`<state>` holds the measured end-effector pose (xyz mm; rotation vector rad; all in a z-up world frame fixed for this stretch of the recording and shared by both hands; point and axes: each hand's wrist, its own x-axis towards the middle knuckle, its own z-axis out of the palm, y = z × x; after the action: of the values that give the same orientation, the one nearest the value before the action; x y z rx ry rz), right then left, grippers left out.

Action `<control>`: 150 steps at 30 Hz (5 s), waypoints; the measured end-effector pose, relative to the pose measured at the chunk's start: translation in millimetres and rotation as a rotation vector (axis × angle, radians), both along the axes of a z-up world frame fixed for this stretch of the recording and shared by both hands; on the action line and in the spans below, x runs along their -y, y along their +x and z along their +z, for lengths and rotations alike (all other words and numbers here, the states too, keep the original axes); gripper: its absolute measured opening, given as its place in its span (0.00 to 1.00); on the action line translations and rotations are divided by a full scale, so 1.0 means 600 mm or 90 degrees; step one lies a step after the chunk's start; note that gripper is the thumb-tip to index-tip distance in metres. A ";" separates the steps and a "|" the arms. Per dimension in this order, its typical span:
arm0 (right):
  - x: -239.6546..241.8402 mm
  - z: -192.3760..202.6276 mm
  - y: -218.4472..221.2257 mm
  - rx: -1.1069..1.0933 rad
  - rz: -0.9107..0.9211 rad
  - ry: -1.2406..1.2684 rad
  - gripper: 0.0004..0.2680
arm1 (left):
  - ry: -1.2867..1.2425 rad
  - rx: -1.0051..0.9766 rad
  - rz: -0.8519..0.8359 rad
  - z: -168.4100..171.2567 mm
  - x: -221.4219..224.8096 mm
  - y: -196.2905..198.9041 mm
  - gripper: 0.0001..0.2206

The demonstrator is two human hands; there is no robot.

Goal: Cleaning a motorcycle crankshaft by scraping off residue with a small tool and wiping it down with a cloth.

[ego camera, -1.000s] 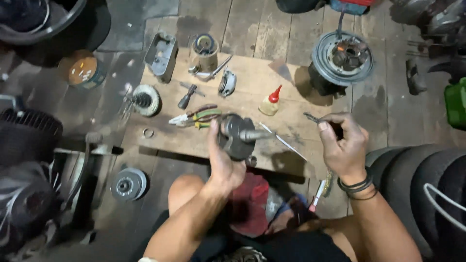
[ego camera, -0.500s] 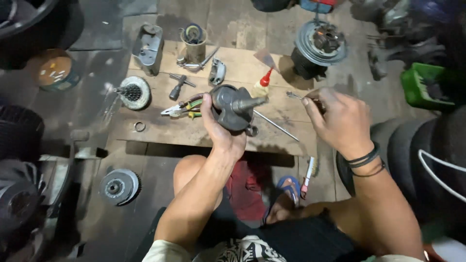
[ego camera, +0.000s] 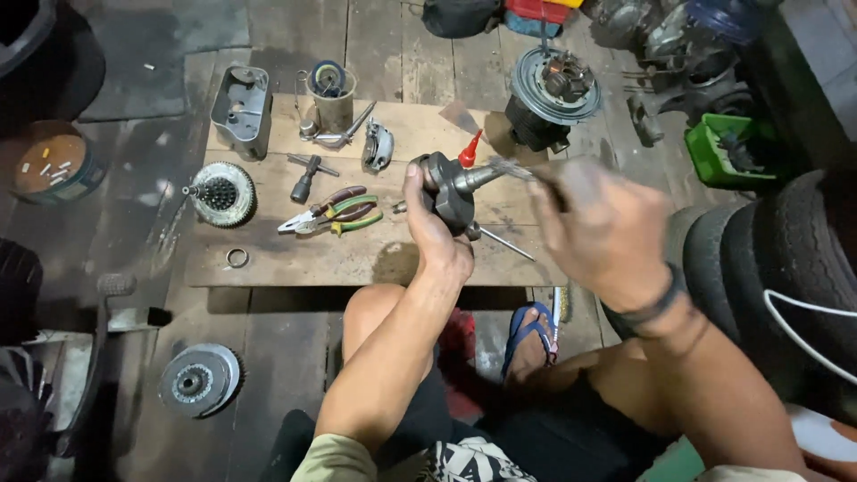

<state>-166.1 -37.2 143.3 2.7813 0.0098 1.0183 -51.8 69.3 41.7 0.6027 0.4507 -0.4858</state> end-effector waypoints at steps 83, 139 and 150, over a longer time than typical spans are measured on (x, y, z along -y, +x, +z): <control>0.130 -0.114 0.058 -0.002 0.045 -0.156 0.08 | -0.007 -0.128 0.000 -0.020 0.054 0.061 0.26; 0.094 -0.031 0.010 -0.052 0.078 0.259 0.06 | -0.276 -0.009 0.005 0.029 -0.053 -0.027 0.27; 0.122 -0.140 0.011 -0.091 0.173 0.769 0.06 | -0.275 0.165 0.010 0.037 -0.088 -0.037 0.25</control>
<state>-159.7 -110.1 59.0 4.0279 -0.3198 1.1046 -73.7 122.1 64.1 0.2379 0.0964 -0.4647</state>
